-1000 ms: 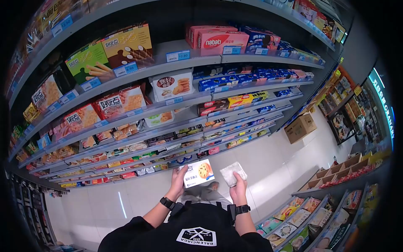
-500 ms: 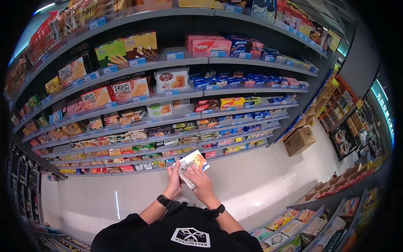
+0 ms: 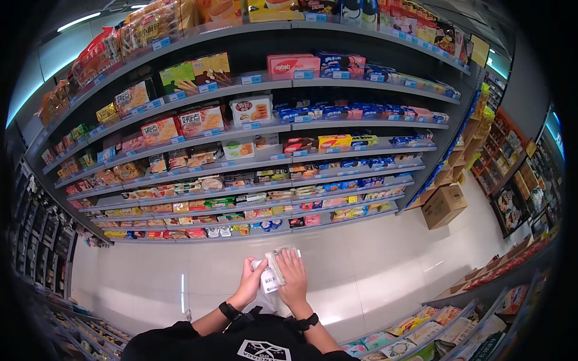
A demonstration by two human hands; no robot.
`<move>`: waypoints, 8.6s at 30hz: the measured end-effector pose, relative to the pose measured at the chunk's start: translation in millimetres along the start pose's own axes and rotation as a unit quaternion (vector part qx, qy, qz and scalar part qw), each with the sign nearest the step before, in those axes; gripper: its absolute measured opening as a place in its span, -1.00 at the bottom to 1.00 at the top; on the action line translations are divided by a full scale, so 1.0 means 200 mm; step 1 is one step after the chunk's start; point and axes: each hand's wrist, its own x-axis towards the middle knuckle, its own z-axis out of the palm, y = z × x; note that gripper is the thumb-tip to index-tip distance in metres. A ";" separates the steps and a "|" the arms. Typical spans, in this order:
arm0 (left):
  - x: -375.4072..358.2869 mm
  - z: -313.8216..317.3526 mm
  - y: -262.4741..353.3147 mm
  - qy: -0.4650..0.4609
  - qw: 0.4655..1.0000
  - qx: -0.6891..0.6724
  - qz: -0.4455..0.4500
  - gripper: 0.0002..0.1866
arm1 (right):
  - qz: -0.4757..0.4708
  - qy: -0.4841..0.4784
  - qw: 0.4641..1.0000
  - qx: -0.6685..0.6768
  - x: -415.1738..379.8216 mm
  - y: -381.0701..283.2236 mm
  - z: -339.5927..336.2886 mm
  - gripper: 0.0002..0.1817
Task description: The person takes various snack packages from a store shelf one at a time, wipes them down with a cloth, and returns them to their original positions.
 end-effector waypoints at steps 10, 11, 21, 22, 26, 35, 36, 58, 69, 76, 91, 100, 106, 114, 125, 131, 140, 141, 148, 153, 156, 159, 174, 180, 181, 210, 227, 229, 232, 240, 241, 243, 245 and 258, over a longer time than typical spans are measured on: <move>-0.09 -0.06 0.15 0.141 0.970 -0.196 0.023 -0.53 | -0.151 -0.135 0.974 0.100 -0.12 -0.09 -0.05 -0.50; -0.09 -0.08 0.14 0.142 0.970 -0.197 0.023 -0.53 | -0.164 -0.145 0.971 0.100 -0.12 -0.08 -0.06 -0.50; -0.21 -0.04 0.21 0.052 0.979 -0.189 -0.050 -0.60 | 0.019 0.096 0.994 0.043 -0.12 -0.01 -0.03 -0.44; -0.21 -0.03 0.20 0.034 0.976 -0.208 -0.055 -0.53 | 0.018 0.096 0.990 0.103 -0.12 -0.01 -0.01 -0.41; -0.17 -0.05 0.19 -0.062 0.945 -0.299 -0.120 -0.45 | -0.060 0.122 0.982 0.129 -0.15 -0.02 0.00 -0.41; -0.18 -0.02 0.23 -0.176 0.868 -0.414 -0.209 -0.35 | -0.323 -0.016 0.944 -0.064 -0.21 -0.08 0.01 -0.60; -0.19 -0.03 0.24 -0.175 0.867 -0.413 -0.219 -0.35 | -0.325 -0.031 0.941 -0.086 -0.22 -0.09 -0.01 -0.60; -0.21 -0.02 0.33 -0.090 0.994 -0.066 0.011 -0.30 | 0.235 0.043 0.882 0.406 0.11 0.01 -0.27 -0.59; -0.21 0.04 0.39 -0.064 0.956 0.230 0.169 -0.32 | -0.032 -0.001 0.999 -0.023 0.16 -0.15 -0.29 -0.48; -0.13 0.00 0.35 -0.043 0.944 0.243 0.217 -0.39 | -0.181 -0.177 0.955 0.154 0.15 -0.32 -0.23 -0.50; -0.05 -0.16 0.58 -0.218 0.772 0.436 0.408 -0.34 | 0.497 -0.024 0.668 0.554 0.29 0.20 -0.12 -0.60; 0.16 -0.20 0.59 -0.203 0.749 0.503 0.381 -0.18 | 0.463 -0.017 0.677 0.572 0.43 0.11 -0.03 -0.46; 0.39 -0.28 0.63 -0.185 0.886 0.317 0.282 0.42 | 0.398 0.057 0.716 0.570 0.60 0.00 0.08 -0.42; 0.67 -0.43 0.60 -0.178 0.936 0.220 0.211 0.25 | 0.316 0.050 0.870 0.375 0.86 0.00 0.35 -0.39; 1.03 -0.51 0.68 -0.077 0.916 0.287 0.270 0.11 | -0.069 -0.228 0.968 0.079 1.09 -0.17 0.58 -0.58; 1.21 -0.48 0.60 -0.030 0.958 0.235 0.163 0.11 | 0.000 -0.284 0.935 0.211 1.22 -0.07 0.51 -0.61; 1.42 -0.34 0.71 -0.152 0.973 0.145 0.095 0.25 | 0.409 0.196 0.778 0.435 1.48 0.62 0.59 -0.48; 1.45 -0.30 0.73 -0.153 0.971 0.155 0.097 0.25 | 0.408 0.199 0.773 0.442 1.52 0.66 0.59 -0.48; 1.72 -0.05 0.77 -0.177 0.930 0.290 0.140 0.33 | 0.440 -0.070 0.670 0.594 1.74 0.78 0.47 -0.40; 1.89 0.13 0.71 -0.110 0.897 0.390 0.178 0.26 | 0.384 0.030 0.730 0.565 1.85 0.92 0.49 -0.33; 1.95 0.22 0.66 -0.054 0.843 0.498 0.194 0.20 | 0.307 0.070 0.823 0.473 1.89 1.00 0.50 -0.27; 1.98 0.37 0.66 -0.114 0.949 0.283 0.077 0.25 | 0.215 0.058 0.889 0.400 1.93 0.98 0.48 -0.24; 2.24 0.19 0.45 -0.155 0.966 -0.180 -0.099 -0.03 | 0.089 -0.079 0.923 0.367 2.09 1.16 0.63 -0.45; 2.37 0.22 0.55 -0.141 0.959 -0.217 -0.115 -0.26 | 0.370 -0.077 0.789 0.485 2.26 1.26 0.70 -0.50; 2.40 0.23 0.55 -0.142 0.959 -0.218 -0.115 -0.26 | 0.446 -0.106 0.717 0.525 2.28 1.28 0.68 -0.52; 2.94 -0.25 0.59 -0.130 0.978 0.153 -0.061 -0.67 | -0.061 -0.241 0.963 -0.102 2.72 1.83 0.70 -0.53; 3.03 -0.13 0.65 -0.060 0.903 0.424 0.000 -0.50 | -0.096 -0.243 0.962 -0.075 2.85 1.77 0.77 -0.31; 3.02 -0.12 0.66 -0.060 0.903 0.425 0.023 -0.50 | -0.029 -0.292 0.954 -0.067 2.86 1.71 0.71 -0.46; 3.03 -0.13 0.65 -0.063 0.886 0.457 0.045 -0.52 | -0.117 -0.235 0.962 -0.080 2.81 1.76 0.71 -0.63; 3.05 -0.15 0.53 -0.058 0.783 0.607 0.124 -0.53 | -0.182 -0.210 0.954 -0.109 2.68 1.71 0.60 -0.67; 3.05 -0.13 0.53 -0.050 0.785 0.602 0.140 -0.52 | -0.197 -0.214 0.949 -0.122 2.67 1.71 0.60 -0.65; 3.03 -0.09 0.54 -0.043 0.786 0.597 0.156 -0.52 | -0.218 -0.188 0.949 -0.129 2.65 1.69 0.57 -0.66; 3.02 -0.05 0.55 -0.039 0.745 0.635 0.201 -0.52 | -0.239 -0.164 0.948 -0.135 2.64 1.66 0.54 -0.67; 2.76 0.41 0.78 -0.242 0.828 0.446 0.238 -0.30 | -0.129 -0.169 0.977 0.023 2.56 1.35 0.38 -0.68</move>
